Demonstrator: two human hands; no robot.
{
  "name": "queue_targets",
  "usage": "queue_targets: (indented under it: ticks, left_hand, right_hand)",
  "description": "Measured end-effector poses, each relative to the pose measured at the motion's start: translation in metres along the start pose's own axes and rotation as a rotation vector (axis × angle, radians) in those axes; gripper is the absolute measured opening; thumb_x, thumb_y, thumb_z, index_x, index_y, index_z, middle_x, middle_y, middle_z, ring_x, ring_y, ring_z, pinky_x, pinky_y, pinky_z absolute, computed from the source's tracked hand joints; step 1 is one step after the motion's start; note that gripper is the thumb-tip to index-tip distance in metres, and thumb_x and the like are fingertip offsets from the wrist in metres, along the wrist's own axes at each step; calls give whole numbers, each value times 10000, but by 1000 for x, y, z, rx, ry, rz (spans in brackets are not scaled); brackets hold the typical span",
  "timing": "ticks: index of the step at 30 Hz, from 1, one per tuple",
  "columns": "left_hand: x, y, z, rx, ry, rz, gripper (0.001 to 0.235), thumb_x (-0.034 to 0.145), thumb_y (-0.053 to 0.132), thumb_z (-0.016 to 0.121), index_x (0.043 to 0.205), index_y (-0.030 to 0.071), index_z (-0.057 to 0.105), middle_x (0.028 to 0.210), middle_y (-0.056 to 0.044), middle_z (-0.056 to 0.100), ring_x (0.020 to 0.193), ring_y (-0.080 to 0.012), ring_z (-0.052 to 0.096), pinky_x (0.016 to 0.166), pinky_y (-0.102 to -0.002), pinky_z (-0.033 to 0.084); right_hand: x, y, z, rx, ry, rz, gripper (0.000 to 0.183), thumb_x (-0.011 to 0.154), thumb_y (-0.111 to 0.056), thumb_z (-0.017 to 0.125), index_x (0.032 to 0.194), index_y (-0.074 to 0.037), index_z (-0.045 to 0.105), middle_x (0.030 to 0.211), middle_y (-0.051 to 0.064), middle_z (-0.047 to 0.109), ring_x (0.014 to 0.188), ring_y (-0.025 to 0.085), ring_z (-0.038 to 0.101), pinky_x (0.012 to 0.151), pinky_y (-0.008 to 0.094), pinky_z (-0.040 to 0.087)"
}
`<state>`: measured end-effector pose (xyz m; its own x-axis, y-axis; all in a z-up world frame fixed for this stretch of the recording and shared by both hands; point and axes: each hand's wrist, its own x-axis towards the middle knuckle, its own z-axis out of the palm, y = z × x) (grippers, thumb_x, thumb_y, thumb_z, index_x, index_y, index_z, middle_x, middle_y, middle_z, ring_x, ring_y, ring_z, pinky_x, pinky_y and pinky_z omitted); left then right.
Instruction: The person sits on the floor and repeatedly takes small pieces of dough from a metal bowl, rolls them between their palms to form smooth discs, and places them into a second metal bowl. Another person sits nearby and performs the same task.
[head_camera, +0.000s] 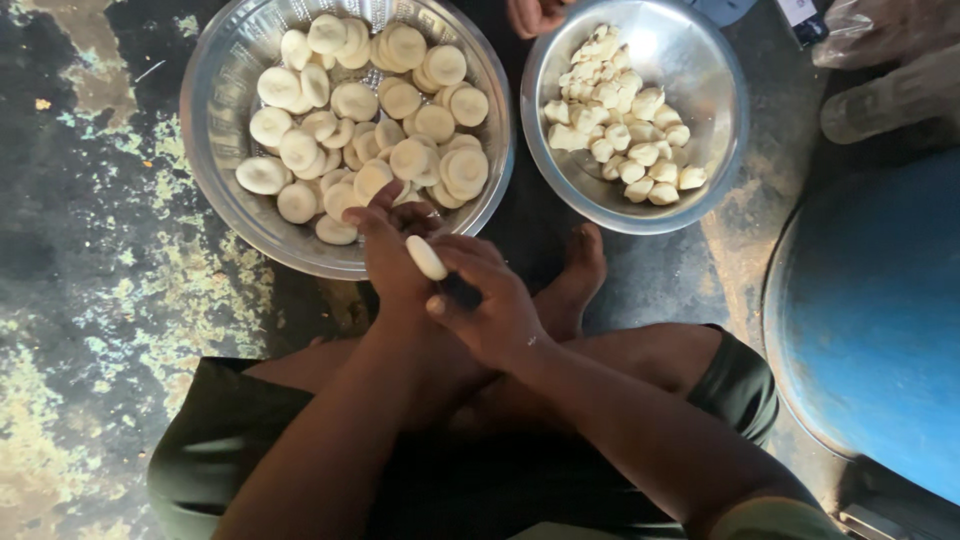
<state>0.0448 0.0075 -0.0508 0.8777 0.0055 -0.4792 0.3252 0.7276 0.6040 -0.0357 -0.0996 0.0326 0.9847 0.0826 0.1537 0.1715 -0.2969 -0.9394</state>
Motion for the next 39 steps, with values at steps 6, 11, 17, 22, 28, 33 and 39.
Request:
queue_targets:
  ticks: [6, 11, 17, 22, 28, 33, 39]
  left_hand:
    - [-2, 2, -1, 7, -84, -207, 890, 961, 735, 187, 1444, 40, 463, 1156, -153, 620, 994, -254, 611, 888, -374, 535]
    - [-18, -50, -15, -187, -484, -455, 838, 1018, 706, 248, 1489, 33, 412, 1347, -123, 587, 1263, -247, 571, 1085, -380, 466]
    - [-27, -102, -53, 381, -638, -25, 583, 1096, 534, 344, 1460, 84, 412, 1329, -98, 557, 1263, -218, 554, 1070, -373, 453]
    - [-26, -118, -66, 526, -591, 62, 491, 1115, 427, 379, 1414, 43, 442, 1299, -115, 567, 1236, -218, 569, 1040, -368, 472]
    - [-27, -87, -37, 423, -438, 168, 386, 1130, 301, 447, 1360, -8, 473, 1242, -143, 586, 1162, -231, 601, 961, -372, 514]
    - [-12, -44, -6, 592, -408, 345, 480, 1116, 385, 405, 1414, 15, 474, 1236, -106, 616, 1113, -207, 639, 935, -337, 532]
    - [-13, 16, 13, 761, -59, 688, 440, 1124, 351, 513, 1367, -12, 573, 1153, -113, 619, 1018, -200, 609, 915, -342, 522]
  right_hand:
    - [15, -9, -25, -288, -85, -220, 380, 923, -261, 756, 1215, -22, 709, 1433, 194, 562, 1341, 386, 511, 1138, 474, 402]
    - [27, -11, -53, -176, 51, -254, 415, 1054, -498, 577, 1023, -98, 683, 1436, 159, 585, 1336, 359, 557, 1117, 459, 457]
    - [20, -3, -32, -445, 15, -327, 768, 1052, -687, 359, 1313, -21, 640, 1475, 201, 547, 1395, 434, 485, 1197, 551, 365]
    - [16, 7, -7, -404, 95, -275, 764, 1068, -673, 343, 1349, -15, 611, 1453, 201, 573, 1389, 410, 515, 1194, 526, 368]
    - [21, 14, -16, -426, 256, -261, 674, 1116, -589, 330, 1329, -13, 606, 1411, 200, 604, 1350, 394, 553, 1177, 480, 379]
    - [12, 30, -6, 358, 284, -97, 634, 1076, -515, 455, 1421, 13, 517, 1347, 126, 569, 1287, 268, 540, 1144, 394, 393]
    - [12, 36, -32, 522, -147, 358, 364, 915, -147, 761, 1192, 44, 624, 1082, 53, 683, 1018, 121, 651, 897, 290, 546]
